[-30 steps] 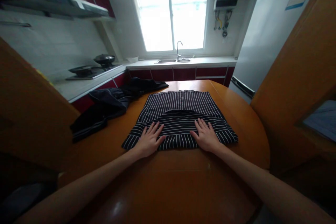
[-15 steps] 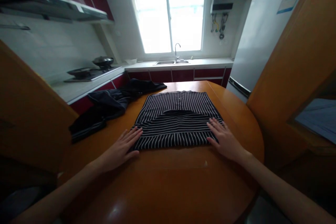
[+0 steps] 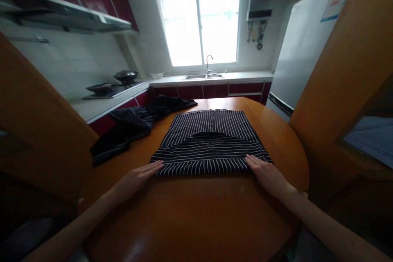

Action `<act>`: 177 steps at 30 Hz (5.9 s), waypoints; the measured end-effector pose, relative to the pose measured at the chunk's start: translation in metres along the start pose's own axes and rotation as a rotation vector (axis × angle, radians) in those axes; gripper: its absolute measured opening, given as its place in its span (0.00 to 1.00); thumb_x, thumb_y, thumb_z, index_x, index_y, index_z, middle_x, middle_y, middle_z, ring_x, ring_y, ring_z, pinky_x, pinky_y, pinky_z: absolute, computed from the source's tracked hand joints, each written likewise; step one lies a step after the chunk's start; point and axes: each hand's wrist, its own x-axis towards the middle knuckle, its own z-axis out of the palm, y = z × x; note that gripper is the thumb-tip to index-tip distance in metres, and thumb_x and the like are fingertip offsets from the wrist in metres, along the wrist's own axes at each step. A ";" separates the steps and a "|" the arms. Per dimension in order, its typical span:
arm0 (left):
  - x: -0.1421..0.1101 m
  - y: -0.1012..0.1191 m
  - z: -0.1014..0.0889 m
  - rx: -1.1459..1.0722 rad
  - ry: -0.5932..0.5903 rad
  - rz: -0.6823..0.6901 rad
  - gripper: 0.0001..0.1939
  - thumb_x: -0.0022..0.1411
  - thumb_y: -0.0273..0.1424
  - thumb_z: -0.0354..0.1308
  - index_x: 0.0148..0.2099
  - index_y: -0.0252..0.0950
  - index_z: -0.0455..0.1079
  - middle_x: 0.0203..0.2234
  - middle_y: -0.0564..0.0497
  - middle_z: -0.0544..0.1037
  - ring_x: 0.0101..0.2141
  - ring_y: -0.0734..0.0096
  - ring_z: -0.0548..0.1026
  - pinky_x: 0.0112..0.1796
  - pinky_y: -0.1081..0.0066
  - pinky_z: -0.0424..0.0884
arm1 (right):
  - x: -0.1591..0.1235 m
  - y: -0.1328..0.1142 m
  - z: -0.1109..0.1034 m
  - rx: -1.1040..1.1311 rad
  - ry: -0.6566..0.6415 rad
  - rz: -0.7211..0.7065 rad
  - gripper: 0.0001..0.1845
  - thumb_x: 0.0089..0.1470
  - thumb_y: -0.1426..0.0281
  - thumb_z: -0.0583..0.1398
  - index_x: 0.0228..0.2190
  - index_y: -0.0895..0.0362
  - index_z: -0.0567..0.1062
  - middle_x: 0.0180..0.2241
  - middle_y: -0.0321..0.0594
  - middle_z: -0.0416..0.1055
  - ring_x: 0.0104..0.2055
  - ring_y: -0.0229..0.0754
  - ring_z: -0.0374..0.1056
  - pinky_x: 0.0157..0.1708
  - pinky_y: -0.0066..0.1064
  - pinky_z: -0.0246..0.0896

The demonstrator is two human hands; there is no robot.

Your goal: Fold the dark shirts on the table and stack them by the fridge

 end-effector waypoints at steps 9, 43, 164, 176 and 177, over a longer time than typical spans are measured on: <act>-0.093 0.030 -0.027 -0.021 -0.149 0.017 0.34 0.67 0.23 0.46 0.70 0.56 0.51 0.65 0.57 0.63 0.64 0.61 0.61 0.64 0.53 0.59 | -0.087 -0.060 0.006 -0.012 0.061 -0.042 0.37 0.53 0.81 0.51 0.63 0.52 0.66 0.62 0.42 0.65 0.62 0.51 0.64 0.56 0.46 0.69; 0.081 0.076 -0.032 -0.253 0.023 -0.295 0.19 0.72 0.40 0.49 0.57 0.38 0.71 0.52 0.46 0.77 0.51 0.61 0.74 0.52 0.63 0.69 | 0.080 -0.065 -0.027 0.530 0.031 0.382 0.21 0.66 0.59 0.52 0.50 0.58 0.76 0.49 0.50 0.76 0.50 0.49 0.73 0.50 0.40 0.66; -0.085 0.012 -0.024 0.134 -0.111 0.063 0.29 0.71 0.35 0.54 0.71 0.51 0.54 0.67 0.53 0.59 0.67 0.56 0.55 0.63 0.51 0.58 | -0.107 0.013 -0.020 0.133 -0.080 -0.025 0.31 0.63 0.64 0.58 0.65 0.44 0.61 0.67 0.38 0.56 0.67 0.52 0.56 0.65 0.55 0.51; -0.078 -0.001 -0.024 0.099 -0.088 0.163 0.31 0.66 0.27 0.55 0.69 0.49 0.59 0.64 0.53 0.66 0.62 0.60 0.67 0.60 0.60 0.67 | -0.104 0.005 -0.029 0.145 0.008 -0.028 0.29 0.59 0.75 0.55 0.60 0.46 0.70 0.63 0.38 0.64 0.64 0.48 0.61 0.64 0.50 0.56; -0.077 0.000 -0.023 0.090 -0.080 0.157 0.30 0.66 0.26 0.55 0.68 0.49 0.60 0.63 0.53 0.67 0.61 0.61 0.67 0.60 0.60 0.67 | -0.104 0.006 -0.028 0.160 0.017 -0.027 0.28 0.59 0.75 0.55 0.59 0.46 0.70 0.63 0.38 0.64 0.64 0.48 0.61 0.63 0.50 0.56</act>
